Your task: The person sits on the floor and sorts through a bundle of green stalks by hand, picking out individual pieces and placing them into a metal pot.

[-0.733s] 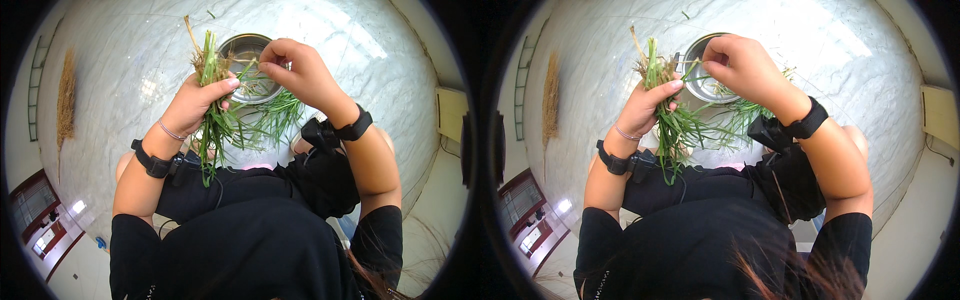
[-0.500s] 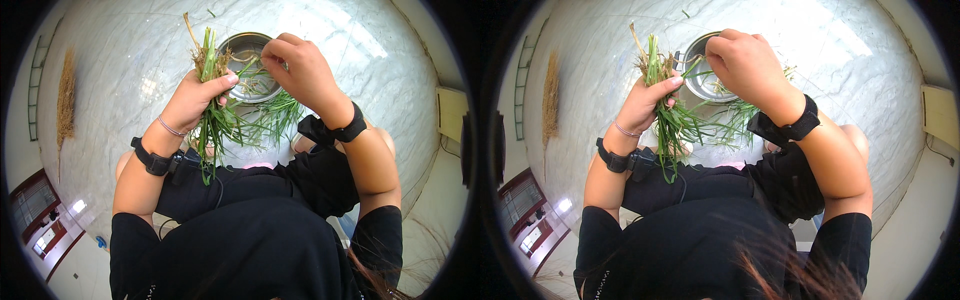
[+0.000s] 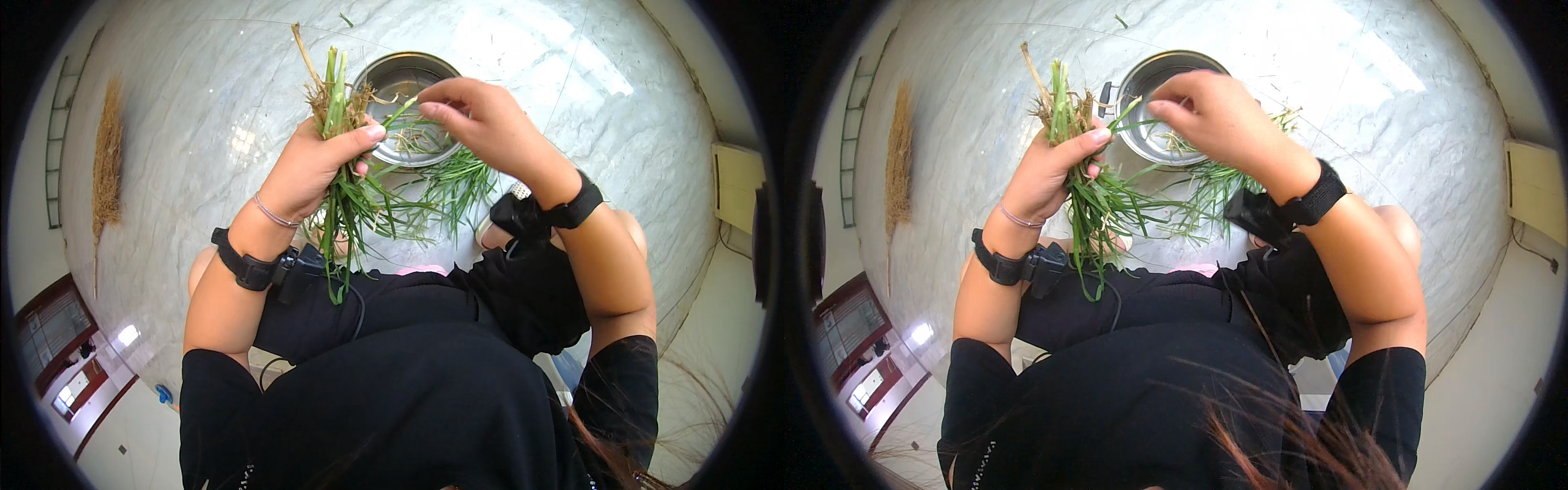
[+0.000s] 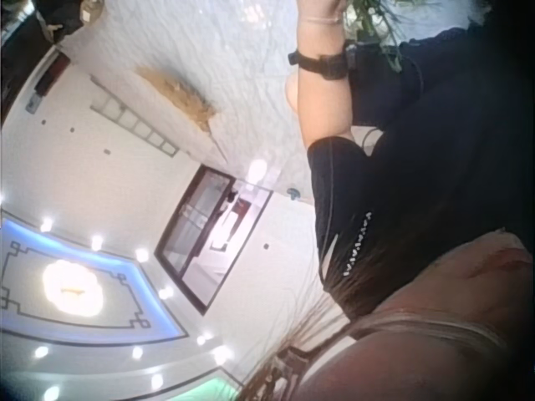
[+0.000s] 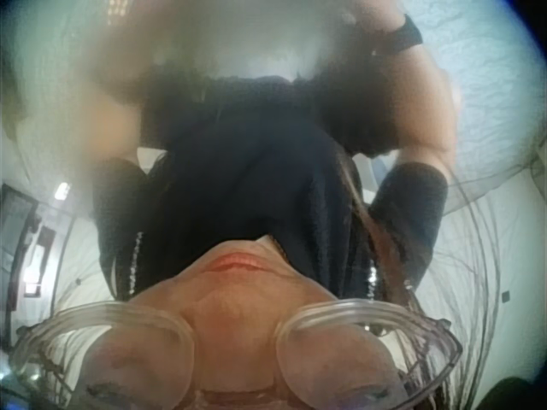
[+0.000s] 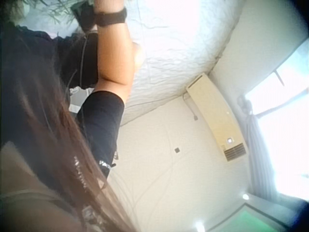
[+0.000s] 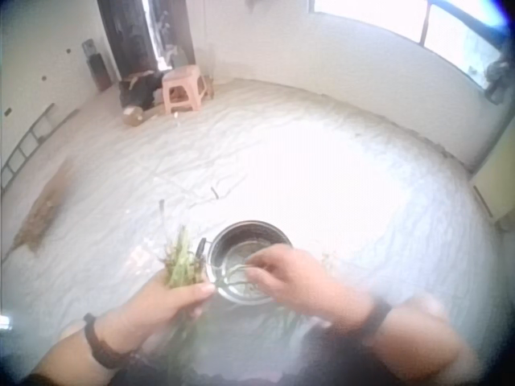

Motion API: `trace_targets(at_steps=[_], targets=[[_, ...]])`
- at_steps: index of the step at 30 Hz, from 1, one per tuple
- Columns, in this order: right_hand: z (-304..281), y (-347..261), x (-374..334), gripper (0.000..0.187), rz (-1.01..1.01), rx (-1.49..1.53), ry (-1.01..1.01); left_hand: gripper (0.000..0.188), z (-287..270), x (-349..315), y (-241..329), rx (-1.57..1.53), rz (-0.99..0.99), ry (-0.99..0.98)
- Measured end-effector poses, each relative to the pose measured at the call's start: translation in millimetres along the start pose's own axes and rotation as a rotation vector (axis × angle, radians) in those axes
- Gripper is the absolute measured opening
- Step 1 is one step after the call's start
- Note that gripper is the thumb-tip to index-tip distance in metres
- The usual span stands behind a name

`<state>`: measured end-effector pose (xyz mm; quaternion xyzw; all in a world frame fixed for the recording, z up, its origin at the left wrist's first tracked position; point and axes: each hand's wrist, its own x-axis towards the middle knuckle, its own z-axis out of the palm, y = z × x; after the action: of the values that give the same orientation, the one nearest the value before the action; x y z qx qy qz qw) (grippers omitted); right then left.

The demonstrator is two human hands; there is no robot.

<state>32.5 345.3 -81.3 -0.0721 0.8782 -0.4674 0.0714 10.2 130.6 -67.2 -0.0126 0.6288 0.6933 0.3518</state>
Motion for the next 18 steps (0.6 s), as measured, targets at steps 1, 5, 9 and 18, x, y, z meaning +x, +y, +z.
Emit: trace_targets(at_steps=[1,5,9,18], targets=[[4.6,-3.5,-0.2,0.027,0.044,0.156,-0.071,0.020,0.5,-0.1,0.0,-0.002,0.000,-0.004],[25.4,-10.9,-5.4,0.028,0.215,0.714,-0.163,0.022,3.6,-1.7,3.8,0.014,0.000,-0.026],[22.9,-8.8,-4.8,0.023,0.288,0.995,-0.040,0.021,-0.3,1.8,-3.1,-0.012,-0.004,-0.028],[-22.9,16.9,7.8,0.019,0.256,1.277,0.227,0.019,-6.0,5.2,-8.4,-0.041,0.018,0.002]])
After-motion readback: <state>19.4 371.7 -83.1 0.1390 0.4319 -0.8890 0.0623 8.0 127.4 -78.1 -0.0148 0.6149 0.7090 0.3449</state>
